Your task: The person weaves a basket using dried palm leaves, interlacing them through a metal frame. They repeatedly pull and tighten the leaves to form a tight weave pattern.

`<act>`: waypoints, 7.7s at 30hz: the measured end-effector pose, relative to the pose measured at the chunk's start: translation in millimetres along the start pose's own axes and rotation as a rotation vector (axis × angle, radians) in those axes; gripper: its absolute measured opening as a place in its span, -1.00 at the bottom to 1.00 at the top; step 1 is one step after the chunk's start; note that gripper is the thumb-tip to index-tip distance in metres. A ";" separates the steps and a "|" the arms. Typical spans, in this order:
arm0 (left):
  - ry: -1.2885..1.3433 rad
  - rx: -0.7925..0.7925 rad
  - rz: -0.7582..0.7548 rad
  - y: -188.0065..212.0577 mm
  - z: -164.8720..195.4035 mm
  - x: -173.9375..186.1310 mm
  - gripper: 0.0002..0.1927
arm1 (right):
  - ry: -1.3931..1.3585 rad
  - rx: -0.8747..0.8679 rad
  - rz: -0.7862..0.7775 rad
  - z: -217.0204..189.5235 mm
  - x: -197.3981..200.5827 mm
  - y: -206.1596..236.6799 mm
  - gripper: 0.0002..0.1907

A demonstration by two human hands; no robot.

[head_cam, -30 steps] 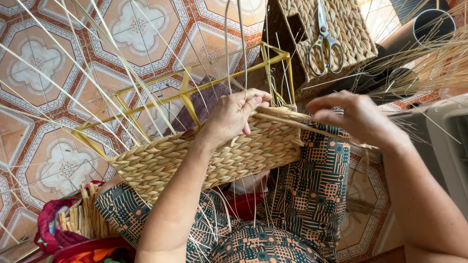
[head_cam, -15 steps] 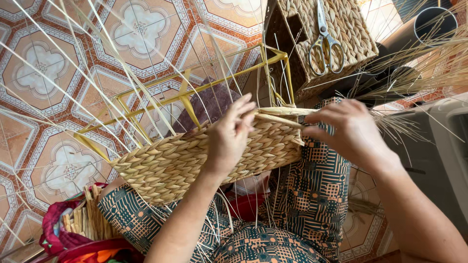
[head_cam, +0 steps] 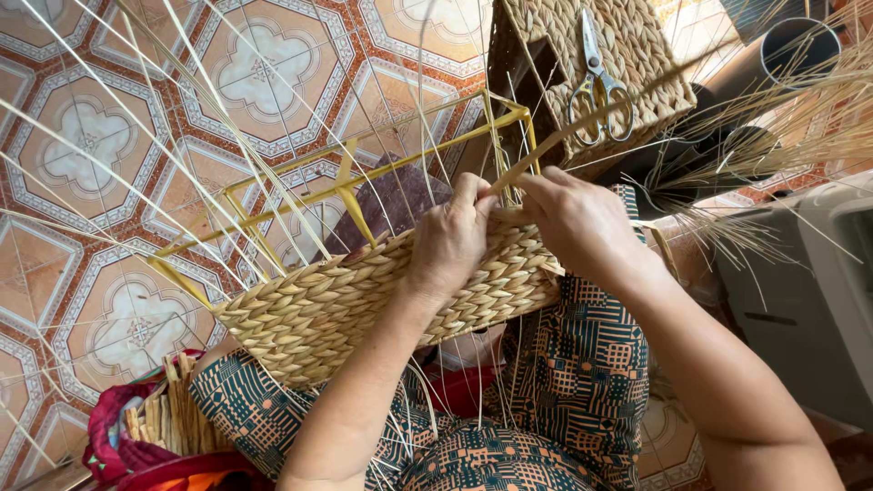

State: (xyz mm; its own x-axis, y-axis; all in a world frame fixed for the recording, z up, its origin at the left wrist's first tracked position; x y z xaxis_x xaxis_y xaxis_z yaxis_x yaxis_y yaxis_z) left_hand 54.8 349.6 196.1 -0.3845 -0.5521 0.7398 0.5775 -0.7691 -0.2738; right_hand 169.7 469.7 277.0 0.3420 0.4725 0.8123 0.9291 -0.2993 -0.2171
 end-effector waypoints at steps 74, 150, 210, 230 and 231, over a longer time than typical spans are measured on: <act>0.328 0.183 -0.366 -10.1 14.0 33.2 -0.82 | -0.089 -0.218 -0.246 47.2 28.6 6.5 -0.58; 0.529 0.324 -0.202 7.8 7.9 58.5 -0.76 | -1.665 -0.420 0.147 54.4 -81.7 -0.2 -0.68; 0.415 0.379 0.123 166.0 -27.1 128.0 -0.82 | -0.665 -0.772 1.490 167.7 17.0 237.1 -0.89; 0.486 -0.538 -0.151 126.7 92.4 94.3 -0.55 | -0.558 0.288 0.358 -139.0 25.5 186.4 -0.85; 0.459 -0.544 -0.175 125.0 93.3 93.4 -0.59 | -0.611 0.277 0.314 -143.4 15.9 180.3 -0.85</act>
State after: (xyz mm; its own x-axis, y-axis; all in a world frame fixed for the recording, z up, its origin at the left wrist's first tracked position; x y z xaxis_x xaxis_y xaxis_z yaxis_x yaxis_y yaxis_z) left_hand 158.2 231.9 288.3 -0.7702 -0.3939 0.5017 0.0864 -0.8437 -0.5298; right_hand 322.4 304.4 328.4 0.5393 0.8007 0.2606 0.7485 -0.3141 -0.5840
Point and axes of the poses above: each hand's wrist, its own y-axis away from the middle knuckle, its own x-axis out of the back of the hand, z = x × y, the point moved 3 cm from there along -y, towards the middle knuckle, and after that the axes turned 9 degrees about -y, right-handed, at the moved point
